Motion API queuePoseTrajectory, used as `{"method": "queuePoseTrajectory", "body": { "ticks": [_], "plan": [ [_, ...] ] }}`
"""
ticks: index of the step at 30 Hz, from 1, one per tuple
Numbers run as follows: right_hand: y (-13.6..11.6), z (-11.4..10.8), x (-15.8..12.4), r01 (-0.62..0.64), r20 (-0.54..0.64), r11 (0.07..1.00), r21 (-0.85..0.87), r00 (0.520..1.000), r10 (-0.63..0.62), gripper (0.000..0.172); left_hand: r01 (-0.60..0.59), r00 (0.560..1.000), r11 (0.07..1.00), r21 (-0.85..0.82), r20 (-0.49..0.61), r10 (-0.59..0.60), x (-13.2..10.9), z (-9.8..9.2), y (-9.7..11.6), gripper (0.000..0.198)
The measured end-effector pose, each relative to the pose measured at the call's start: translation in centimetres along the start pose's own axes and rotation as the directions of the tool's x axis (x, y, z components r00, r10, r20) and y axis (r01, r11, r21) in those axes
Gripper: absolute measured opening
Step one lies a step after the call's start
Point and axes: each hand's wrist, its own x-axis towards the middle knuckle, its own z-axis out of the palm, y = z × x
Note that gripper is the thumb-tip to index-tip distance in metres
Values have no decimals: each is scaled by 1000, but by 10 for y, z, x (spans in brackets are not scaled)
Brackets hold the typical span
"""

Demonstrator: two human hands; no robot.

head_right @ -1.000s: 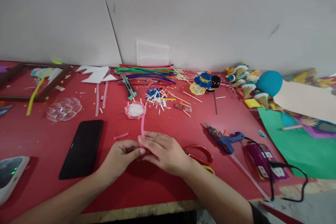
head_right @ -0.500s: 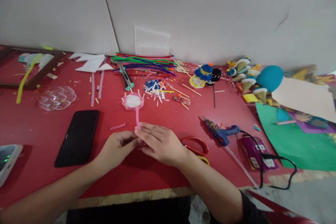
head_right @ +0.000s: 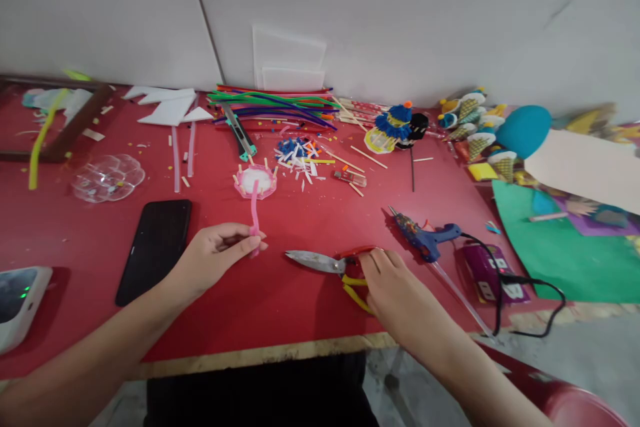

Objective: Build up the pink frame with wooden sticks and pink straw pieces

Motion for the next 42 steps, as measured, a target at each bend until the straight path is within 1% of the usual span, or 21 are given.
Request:
{"method": "queuePoseTrajectory", "body": {
  "ticks": [2,4,6,7,9,11,14,17,19,21,25,31,36,39,42],
  "plan": [
    [1,3,-2,-9,72,997,-80,997,14,13,8,1000,1000,-1,18,-8,-1,0,0,16],
    [2,3,-1,-83,102,992,-98,990,93,10,14,999,1000,4,45,-14,-1,1,0,17],
    [4,0,0,-187,116,982,-28,975,189,4,8,997,1000,20,74,-9,-1,1,-1,17],
    [4,-2,1,-233,131,972,26,965,228,7,0,996,1000,27,88,-3,-1,2,-2,17],
    [2,-7,2,-304,186,940,152,943,275,23,-8,993,1000,23,115,5,-1,2,-2,17],
    [-1,-14,3,-338,262,902,269,927,269,29,14,990,1000,-7,143,-13,-1,2,-1,16],
    [-7,-26,6,-352,405,846,401,896,181,32,81,983,996,-48,170,-71,-1,2,2,13],
    [-11,-37,10,-397,543,805,440,832,114,37,138,970,989,-51,210,-124,-2,2,4,11],
    [-13,-41,14,-414,591,794,445,802,87,39,152,961,987,-42,239,-138,-2,3,4,11],
    [-15,-42,17,-427,617,785,448,784,75,39,152,958,988,-34,251,-138,-3,3,4,11],
    [-18,-41,22,-461,650,768,445,756,76,33,140,956,989,-39,265,-125,-4,4,3,11],
    [-21,-43,28,-466,640,778,421,761,109,27,153,939,987,-42,318,-132,-4,3,1,11],
    [-23,-47,30,-472,640,765,437,761,104,27,157,934,988,-5,325,-147,-3,2,2,13],
    [-22,-46,30,-482,649,748,456,755,90,27,162,929,987,2,338,-153,-3,2,3,15],
    [-20,-43,31,-466,643,754,463,762,77,29,177,924,984,-12,347,-162,-3,2,3,14]
  ]
}}
